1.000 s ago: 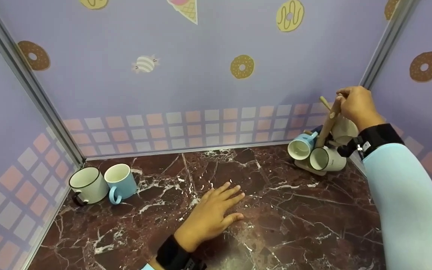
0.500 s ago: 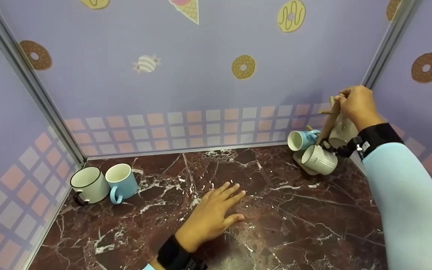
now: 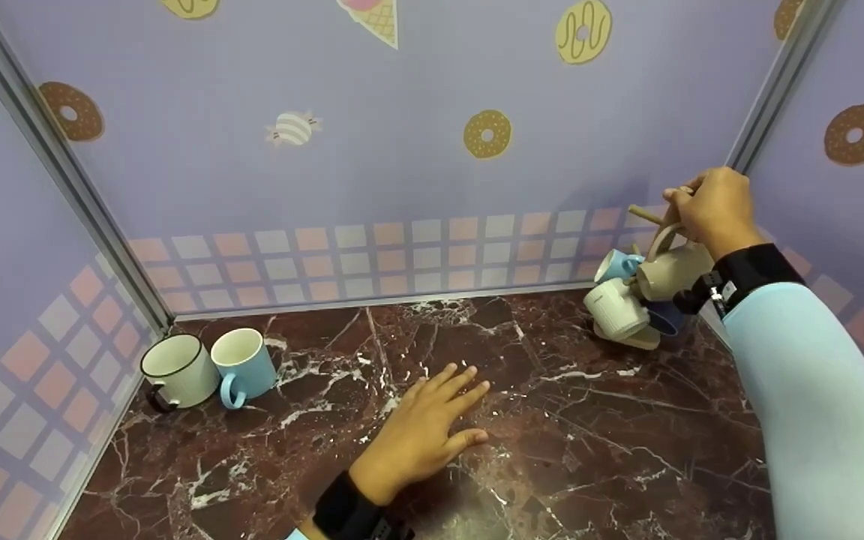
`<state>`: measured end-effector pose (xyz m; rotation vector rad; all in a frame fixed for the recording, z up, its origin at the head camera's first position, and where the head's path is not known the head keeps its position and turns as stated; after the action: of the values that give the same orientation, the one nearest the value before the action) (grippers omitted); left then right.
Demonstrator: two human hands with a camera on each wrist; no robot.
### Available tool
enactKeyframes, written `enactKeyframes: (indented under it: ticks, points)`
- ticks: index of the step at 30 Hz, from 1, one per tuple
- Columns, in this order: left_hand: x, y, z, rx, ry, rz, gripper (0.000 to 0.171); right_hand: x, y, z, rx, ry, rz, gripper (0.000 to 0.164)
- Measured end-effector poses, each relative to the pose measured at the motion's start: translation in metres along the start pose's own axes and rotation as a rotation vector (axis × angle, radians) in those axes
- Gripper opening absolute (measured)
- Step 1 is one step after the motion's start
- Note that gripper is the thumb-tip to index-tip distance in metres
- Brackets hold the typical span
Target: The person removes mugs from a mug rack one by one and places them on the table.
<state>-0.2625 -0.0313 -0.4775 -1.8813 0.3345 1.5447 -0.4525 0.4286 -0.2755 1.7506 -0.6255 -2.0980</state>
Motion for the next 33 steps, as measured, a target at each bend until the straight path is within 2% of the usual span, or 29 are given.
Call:
enactKeyframes:
  ticks: [7,19,33]
  points:
    - [0.0015,-0.0007,0.0009,0.004,0.0,0.003,0.077,0.0001,0.0016,0.0014,0.019,-0.042,-0.042,0.051]
    - [0.0016,-0.002,0.0,-0.004,0.02,0.007,0.075,0.0038,0.0009,0.0043,0.082,-0.144,-0.027,0.054]
    - [0.0025,-0.0036,0.0015,-0.003,0.027,0.009,0.077,0.0037,-0.0019,0.0059,0.114,-0.134,-0.013,0.054]
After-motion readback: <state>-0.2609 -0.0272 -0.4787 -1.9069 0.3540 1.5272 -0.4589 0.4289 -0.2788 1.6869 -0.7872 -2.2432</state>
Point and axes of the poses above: each hand's wrist, its own z-axis towards the middle knuckle, its own x-axis out of the palm, y = z × x, the point moved 4 cm from there along z, towards the middle knuckle, and after that the axes turned 12 degrees about y, right-handed, at the moved point
